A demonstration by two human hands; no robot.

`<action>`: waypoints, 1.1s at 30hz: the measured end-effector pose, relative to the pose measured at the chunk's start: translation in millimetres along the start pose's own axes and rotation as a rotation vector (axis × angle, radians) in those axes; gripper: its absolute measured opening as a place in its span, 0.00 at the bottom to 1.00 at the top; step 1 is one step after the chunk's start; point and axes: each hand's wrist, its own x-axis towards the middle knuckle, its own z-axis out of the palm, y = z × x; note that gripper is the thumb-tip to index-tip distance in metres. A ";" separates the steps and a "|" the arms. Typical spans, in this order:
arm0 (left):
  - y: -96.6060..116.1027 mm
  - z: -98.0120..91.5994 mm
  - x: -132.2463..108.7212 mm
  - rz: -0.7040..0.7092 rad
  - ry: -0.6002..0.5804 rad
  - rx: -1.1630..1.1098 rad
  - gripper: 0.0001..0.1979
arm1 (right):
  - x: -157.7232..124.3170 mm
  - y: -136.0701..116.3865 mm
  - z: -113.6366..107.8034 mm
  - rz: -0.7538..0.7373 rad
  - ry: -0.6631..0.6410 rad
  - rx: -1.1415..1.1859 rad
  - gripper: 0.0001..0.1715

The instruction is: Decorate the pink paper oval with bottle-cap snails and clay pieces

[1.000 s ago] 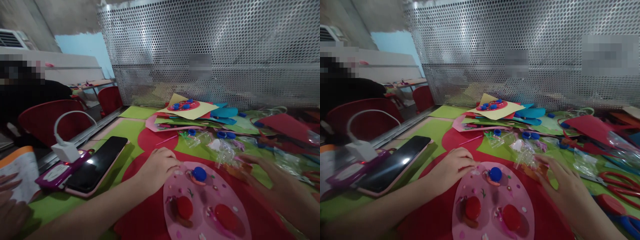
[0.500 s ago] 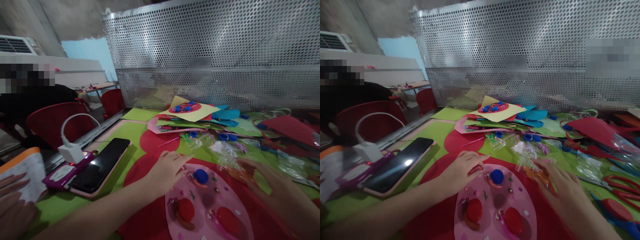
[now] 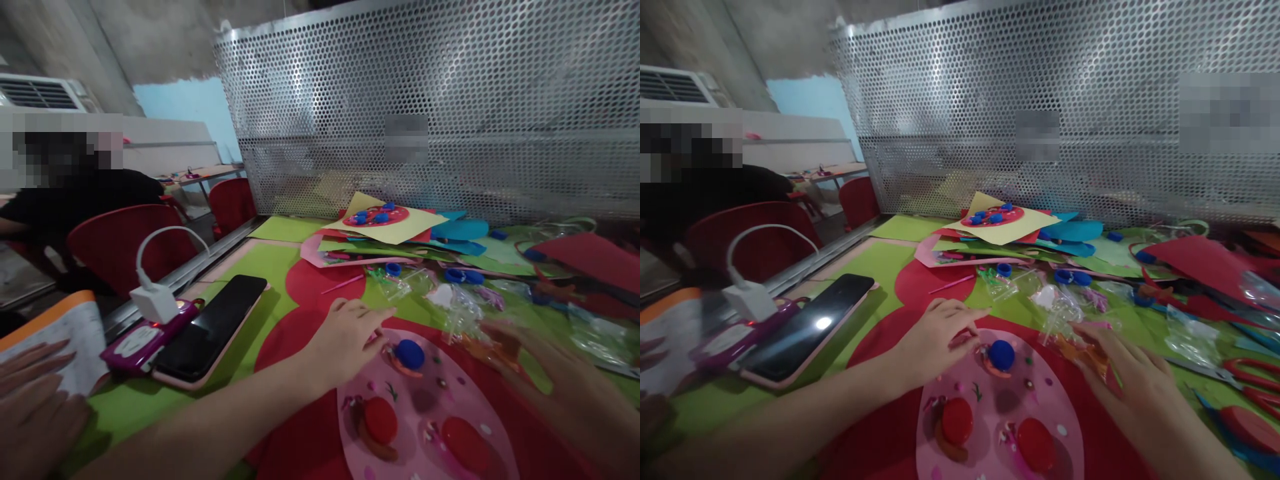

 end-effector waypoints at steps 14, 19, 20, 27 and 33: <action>-0.8 5.5 2.4 -0.029 0.002 -0.038 0.21 | -1.6 8.3 0.9 -0.105 -0.043 -0.063 0.20; -1.0 8.7 2.9 -0.031 -0.017 -0.041 0.22 | 0.5 4.8 -3.3 -0.148 -0.010 -0.087 0.19; -1.1 9.2 2.9 -0.031 -0.015 -0.047 0.22 | 0.8 2.6 -3.8 -0.152 -0.005 -0.086 0.19; 1.0 5.5 5.2 -0.088 0.024 -0.081 0.19 | -1.5 -14.8 -4.3 -0.047 0.069 -0.044 0.17; 2.5 4.1 6.9 -0.096 -0.018 -0.089 0.21 | -2.6 -17.3 -4.6 -0.013 0.034 0.013 0.18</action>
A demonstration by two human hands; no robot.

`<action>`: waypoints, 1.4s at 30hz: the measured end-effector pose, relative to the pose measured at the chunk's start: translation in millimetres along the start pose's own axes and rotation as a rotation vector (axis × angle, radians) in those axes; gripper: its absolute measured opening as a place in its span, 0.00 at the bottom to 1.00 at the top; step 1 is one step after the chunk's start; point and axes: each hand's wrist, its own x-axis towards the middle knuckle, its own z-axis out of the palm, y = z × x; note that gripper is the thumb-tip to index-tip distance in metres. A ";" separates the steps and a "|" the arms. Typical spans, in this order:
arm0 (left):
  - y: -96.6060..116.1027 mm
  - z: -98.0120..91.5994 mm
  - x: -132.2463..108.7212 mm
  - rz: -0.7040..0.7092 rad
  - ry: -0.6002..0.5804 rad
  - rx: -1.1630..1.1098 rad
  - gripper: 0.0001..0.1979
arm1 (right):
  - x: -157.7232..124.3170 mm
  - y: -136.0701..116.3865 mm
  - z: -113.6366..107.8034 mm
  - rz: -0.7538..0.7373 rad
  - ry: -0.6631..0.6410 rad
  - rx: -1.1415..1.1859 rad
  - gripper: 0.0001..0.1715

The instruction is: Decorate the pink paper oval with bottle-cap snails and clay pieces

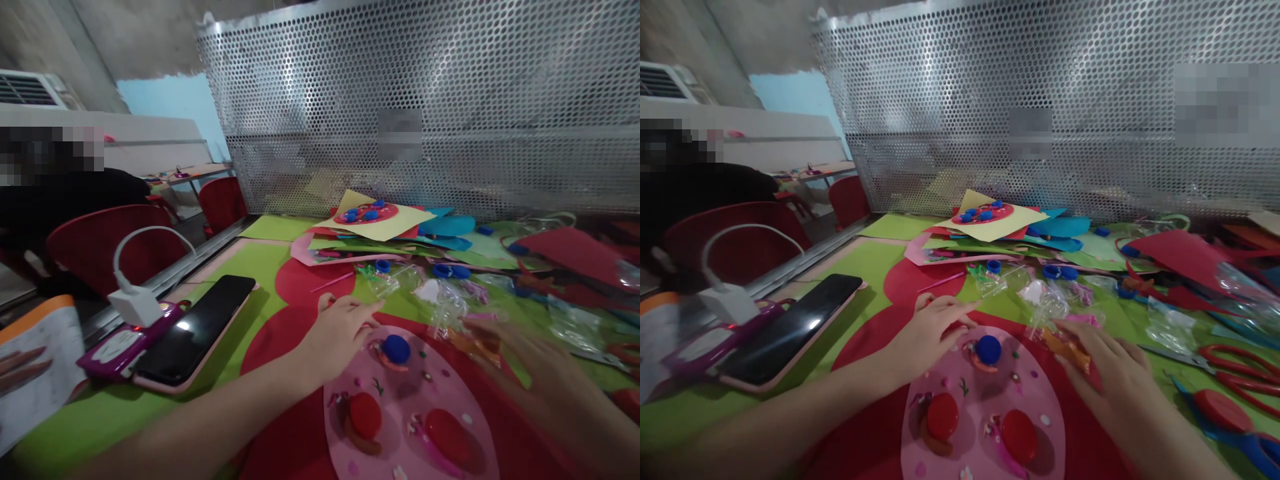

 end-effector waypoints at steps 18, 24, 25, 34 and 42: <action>-9.5 -1.0 1.7 -0.009 0.065 -0.073 0.21 | 0.4 -13.0 -6.0 0.014 -0.047 0.000 0.16; -15.0 0.8 1.9 0.021 0.058 -0.117 0.21 | -0.9 -12.5 -7.2 -0.031 -0.056 -0.041 0.16; -15.0 1.2 2.2 0.028 0.052 -0.114 0.20 | -1.1 -12.5 -7.5 -0.031 -0.065 -0.046 0.16; -11.8 3.0 3.5 0.048 0.049 -0.095 0.23 | -0.1 -12.9 -8.8 -0.061 -0.066 -0.104 0.17; -6.6 2.2 2.2 0.058 0.058 -0.029 0.23 | 0.4 -14.8 -15.0 -0.062 -0.103 -0.094 0.18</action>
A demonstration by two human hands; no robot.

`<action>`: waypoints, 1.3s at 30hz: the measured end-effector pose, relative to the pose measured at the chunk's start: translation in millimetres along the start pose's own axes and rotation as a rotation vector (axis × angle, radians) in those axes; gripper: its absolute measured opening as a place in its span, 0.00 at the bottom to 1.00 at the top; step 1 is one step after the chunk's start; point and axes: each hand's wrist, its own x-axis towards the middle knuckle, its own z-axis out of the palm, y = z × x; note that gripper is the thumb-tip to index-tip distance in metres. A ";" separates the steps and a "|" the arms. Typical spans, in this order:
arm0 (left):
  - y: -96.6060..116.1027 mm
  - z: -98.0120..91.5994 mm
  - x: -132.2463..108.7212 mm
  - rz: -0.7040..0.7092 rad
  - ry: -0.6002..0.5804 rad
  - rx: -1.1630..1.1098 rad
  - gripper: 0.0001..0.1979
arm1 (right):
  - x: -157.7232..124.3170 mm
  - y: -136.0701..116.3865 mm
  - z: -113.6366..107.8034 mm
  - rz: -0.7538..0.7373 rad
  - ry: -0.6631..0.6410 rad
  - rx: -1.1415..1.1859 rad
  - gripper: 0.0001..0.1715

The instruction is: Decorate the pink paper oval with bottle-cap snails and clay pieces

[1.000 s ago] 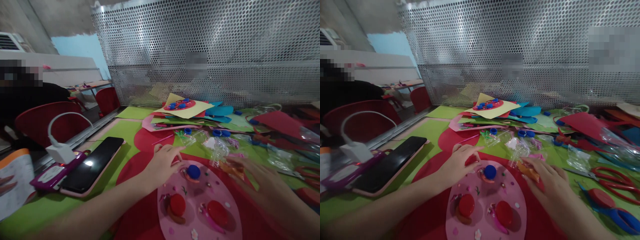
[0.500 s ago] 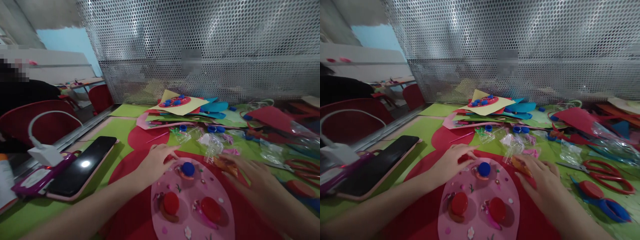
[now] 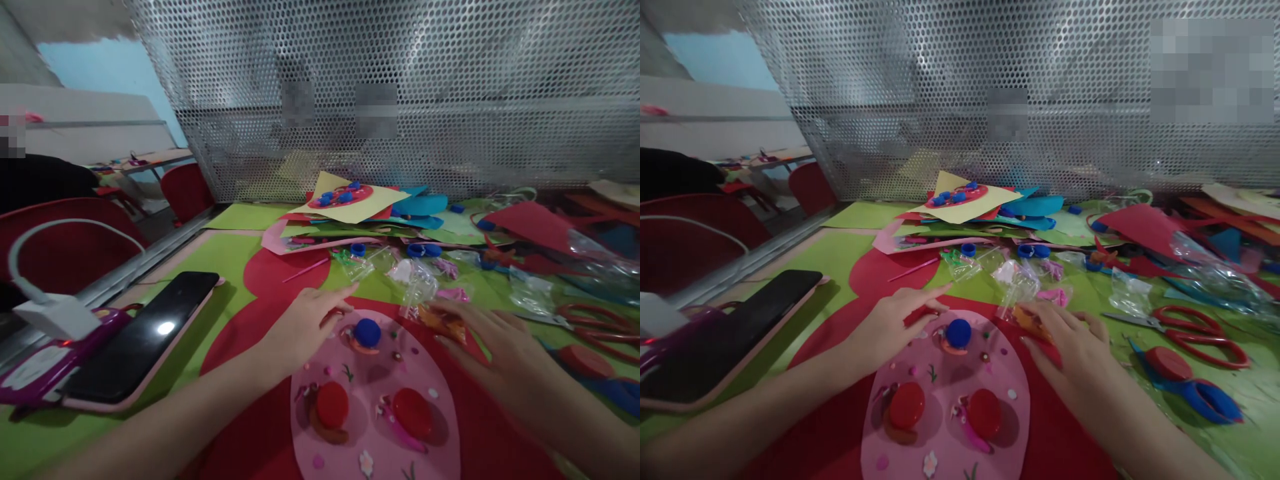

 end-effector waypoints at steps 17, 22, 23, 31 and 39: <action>-3.3 5.3 0.1 0.143 -0.081 0.196 0.26 | 0.7 3.3 -0.1 -0.026 -0.008 -0.028 0.19; -1.8 1.1 -2.1 0.150 -0.138 0.241 0.32 | 0.6 -0.5 -0.1 0.039 0.012 0.008 0.18; -0.9 -0.1 -2.8 0.155 -0.154 0.266 0.33 | 0.3 -0.4 -0.4 0.032 -0.003 0.011 0.18; 5.3 -3.0 -9.1 0.238 -0.219 0.494 0.41 | 0.6 -5.6 -4.4 0.080 -0.048 0.043 0.18; 4.9 -4.9 -9.3 0.204 -0.110 0.454 0.44 | 3.2 -8.6 -7.2 0.119 -0.044 0.086 0.16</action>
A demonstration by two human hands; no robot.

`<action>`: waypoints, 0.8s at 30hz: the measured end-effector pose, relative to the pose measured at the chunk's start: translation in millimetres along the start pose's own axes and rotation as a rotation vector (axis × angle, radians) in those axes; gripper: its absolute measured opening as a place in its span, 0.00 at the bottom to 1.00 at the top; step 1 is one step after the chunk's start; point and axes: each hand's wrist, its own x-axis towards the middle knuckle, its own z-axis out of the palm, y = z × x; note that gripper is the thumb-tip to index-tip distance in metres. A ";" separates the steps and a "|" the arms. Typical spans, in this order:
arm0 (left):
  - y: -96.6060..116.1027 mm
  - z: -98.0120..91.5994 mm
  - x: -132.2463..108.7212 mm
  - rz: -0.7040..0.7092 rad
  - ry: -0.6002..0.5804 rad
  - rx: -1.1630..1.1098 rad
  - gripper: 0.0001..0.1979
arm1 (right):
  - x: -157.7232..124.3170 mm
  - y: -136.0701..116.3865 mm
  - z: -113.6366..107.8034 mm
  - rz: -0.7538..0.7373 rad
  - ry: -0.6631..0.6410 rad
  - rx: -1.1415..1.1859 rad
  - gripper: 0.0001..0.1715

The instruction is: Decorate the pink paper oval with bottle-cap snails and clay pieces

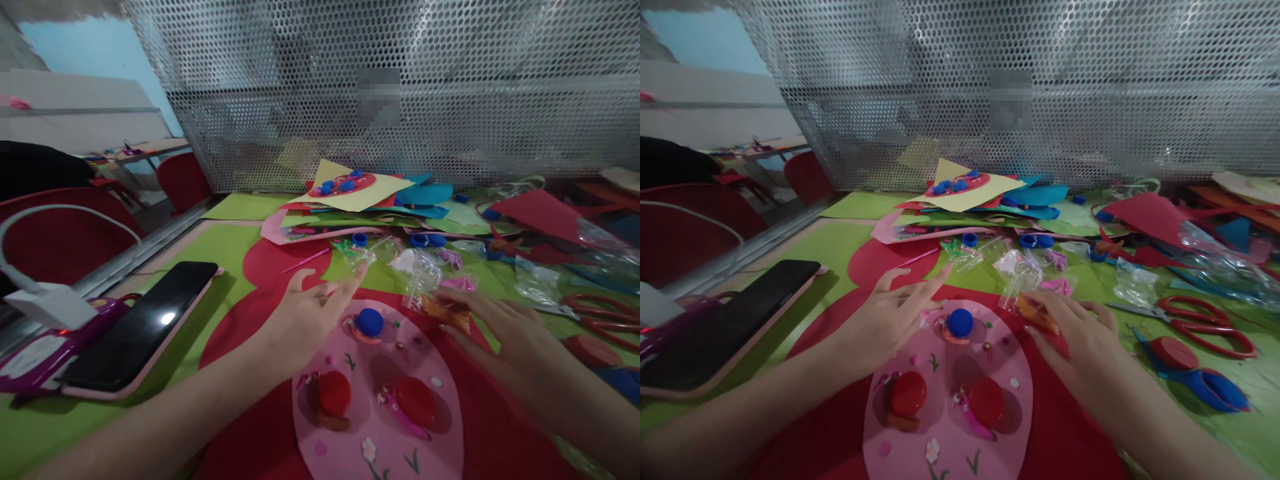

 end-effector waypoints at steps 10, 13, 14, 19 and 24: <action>3.9 2.1 0.4 -0.029 -0.053 0.062 0.42 | -0.3 2.0 2.2 0.000 -0.018 -0.024 0.17; 3.7 1.3 -0.4 -0.045 0.019 0.024 0.41 | -0.5 1.7 1.6 0.003 -0.024 -0.016 0.16; 3.5 1.3 -0.4 -0.036 0.030 0.034 0.40 | -0.7 1.7 1.4 0.004 -0.019 -0.013 0.17; 3.8 2.1 1.4 -0.017 -0.019 0.120 0.32 | -1.5 3.3 2.2 0.005 -0.021 -0.012 0.18; 3.3 1.1 1.7 -0.032 -0.047 0.149 0.32 | -1.4 5.0 4.1 0.006 -0.003 -0.013 0.18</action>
